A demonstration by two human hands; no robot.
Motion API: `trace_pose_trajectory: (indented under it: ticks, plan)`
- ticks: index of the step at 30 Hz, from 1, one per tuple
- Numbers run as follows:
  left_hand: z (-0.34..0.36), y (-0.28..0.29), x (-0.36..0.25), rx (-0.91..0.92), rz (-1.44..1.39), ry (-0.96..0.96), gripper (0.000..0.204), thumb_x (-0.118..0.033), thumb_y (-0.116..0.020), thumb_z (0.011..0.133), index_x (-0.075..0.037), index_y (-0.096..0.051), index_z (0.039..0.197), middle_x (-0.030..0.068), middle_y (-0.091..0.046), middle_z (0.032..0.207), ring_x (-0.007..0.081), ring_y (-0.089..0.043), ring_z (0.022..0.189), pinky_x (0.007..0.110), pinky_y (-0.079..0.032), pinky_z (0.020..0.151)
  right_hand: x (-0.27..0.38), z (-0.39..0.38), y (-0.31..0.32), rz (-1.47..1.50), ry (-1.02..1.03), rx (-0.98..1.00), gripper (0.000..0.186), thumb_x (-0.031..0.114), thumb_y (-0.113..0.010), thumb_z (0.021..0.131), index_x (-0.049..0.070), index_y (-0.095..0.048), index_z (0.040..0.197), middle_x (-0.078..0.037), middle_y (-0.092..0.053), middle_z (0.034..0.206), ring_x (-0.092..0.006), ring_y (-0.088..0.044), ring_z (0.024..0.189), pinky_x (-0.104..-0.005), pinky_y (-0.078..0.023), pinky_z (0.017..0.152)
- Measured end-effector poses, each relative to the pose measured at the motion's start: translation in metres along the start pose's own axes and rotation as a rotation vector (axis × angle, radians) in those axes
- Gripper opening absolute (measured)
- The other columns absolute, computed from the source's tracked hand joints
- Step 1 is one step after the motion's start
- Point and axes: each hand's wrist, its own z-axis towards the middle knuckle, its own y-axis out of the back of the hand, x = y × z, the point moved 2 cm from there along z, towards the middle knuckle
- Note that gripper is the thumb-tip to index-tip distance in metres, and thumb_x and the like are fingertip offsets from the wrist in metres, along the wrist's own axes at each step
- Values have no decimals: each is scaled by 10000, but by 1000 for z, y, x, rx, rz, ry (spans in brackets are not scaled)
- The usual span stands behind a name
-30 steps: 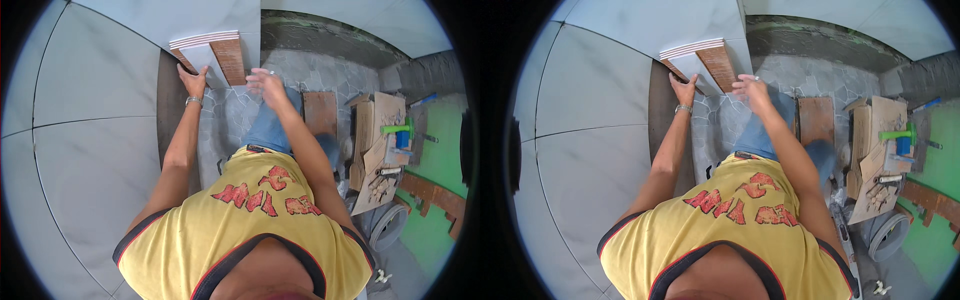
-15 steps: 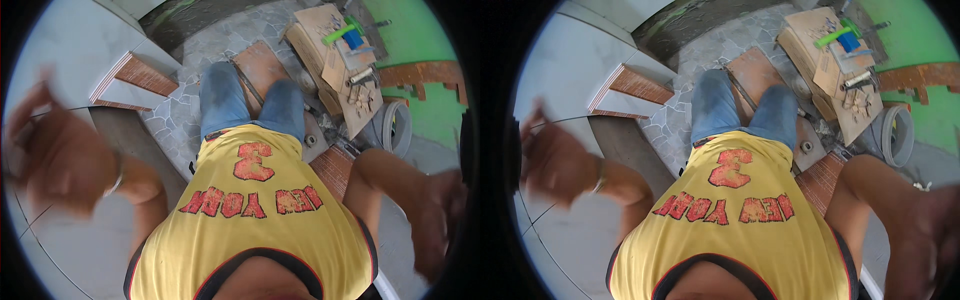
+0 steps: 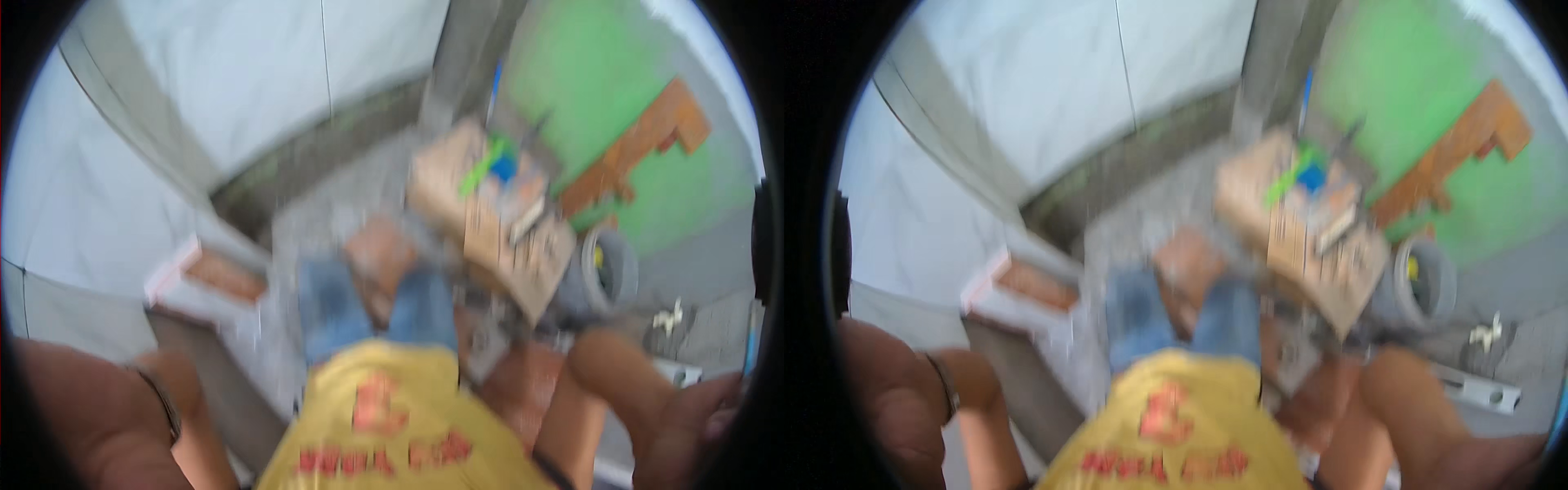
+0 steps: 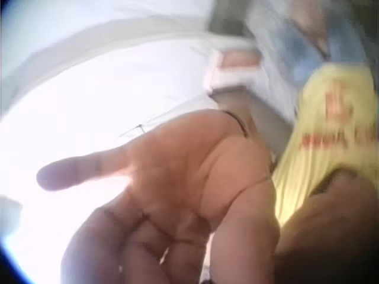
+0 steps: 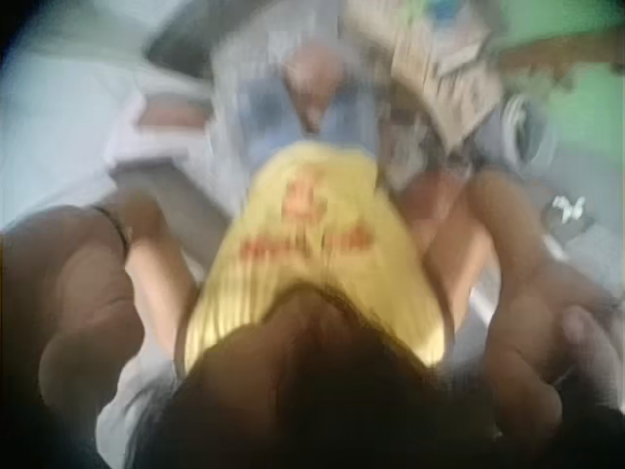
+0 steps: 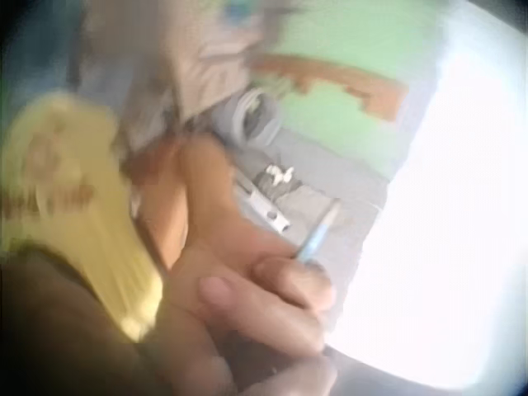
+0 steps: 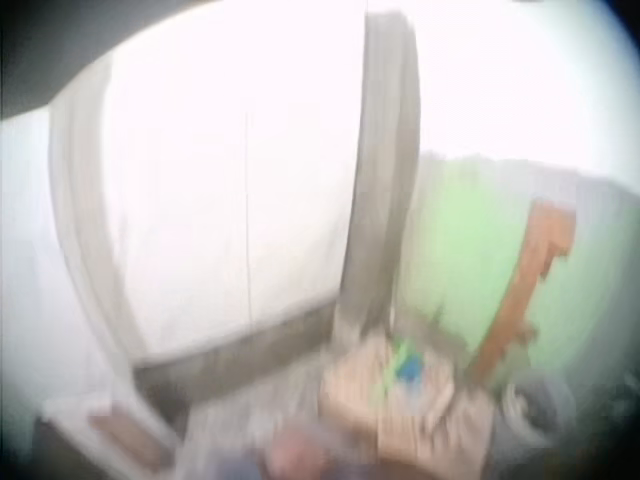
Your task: The person measures white floor tiles with a measuring tape, marks them with a pen, and checks the alignment against a wall using a spirit level.
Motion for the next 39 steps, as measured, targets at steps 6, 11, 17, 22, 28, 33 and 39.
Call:
trace_pose_trajectory:
  ticks: [6,11,17,22,28,33,39]
  plan:
    - [7,9,-7,-12,1,34,438,-225,-568,971,41,-533,1318,205,-593,1157,289,-577,1096,484,-418,1070,29,-2,40,42,-147,-287,229,128,-613,913,-20,-631,1087,-65,-623,912,-143,-559,729,-267,-429,639]
    - [-8,6,3,-39,63,23,457,-239,-572,969,40,-530,1329,203,-584,1183,295,-569,1121,496,-407,1080,20,-24,37,40,-197,-419,245,140,-601,919,-25,-623,1099,-77,-624,925,-155,-569,749,-275,-439,656]
    - [-7,4,11,-30,167,71,479,-256,-575,967,39,-526,1342,200,-573,1213,302,-559,1150,510,-393,1091,-24,-54,29,75,-286,-478,264,155,-585,926,-31,-613,1112,-91,-625,940,-170,-581,773,-285,-450,676]
    - [-11,11,-1,-28,170,55,498,-270,-579,966,38,-523,1353,198,-564,1239,308,-550,1174,522,-382,1101,-16,-83,16,100,-398,-510,281,167,-572,933,-37,-605,1123,-103,-625,953,-182,-591,793,-293,-460,692]
    - [-20,17,-32,-197,191,80,520,-287,-582,964,36,-519,1366,196,-553,1269,315,-540,1203,536,-369,1112,-16,-92,10,208,-466,-536,301,182,-557,940,-43,-595,1137,-117,-626,968,-197,-603,817,-302,-471,712]
    - [-39,-38,-11,-353,-61,257,539,-301,-586,962,35,-516,1377,194,-543,1295,321,-532,1228,548,-358,1122,-10,-114,-25,227,-651,-574,318,194,-544,947,-48,-587,1148,-129,-627,981,-209,-613,837,-310,-480,728]
    - [-112,-233,-35,250,-485,787,540,-359,-551,1002,84,-541,1310,252,-607,1205,344,-590,1098,413,-433,1000,-26,-206,-200,503,-919,-507,250,129,-595,955,32,-599,1185,-147,-581,1144,-339,-532,1118,-426,-395,1015]
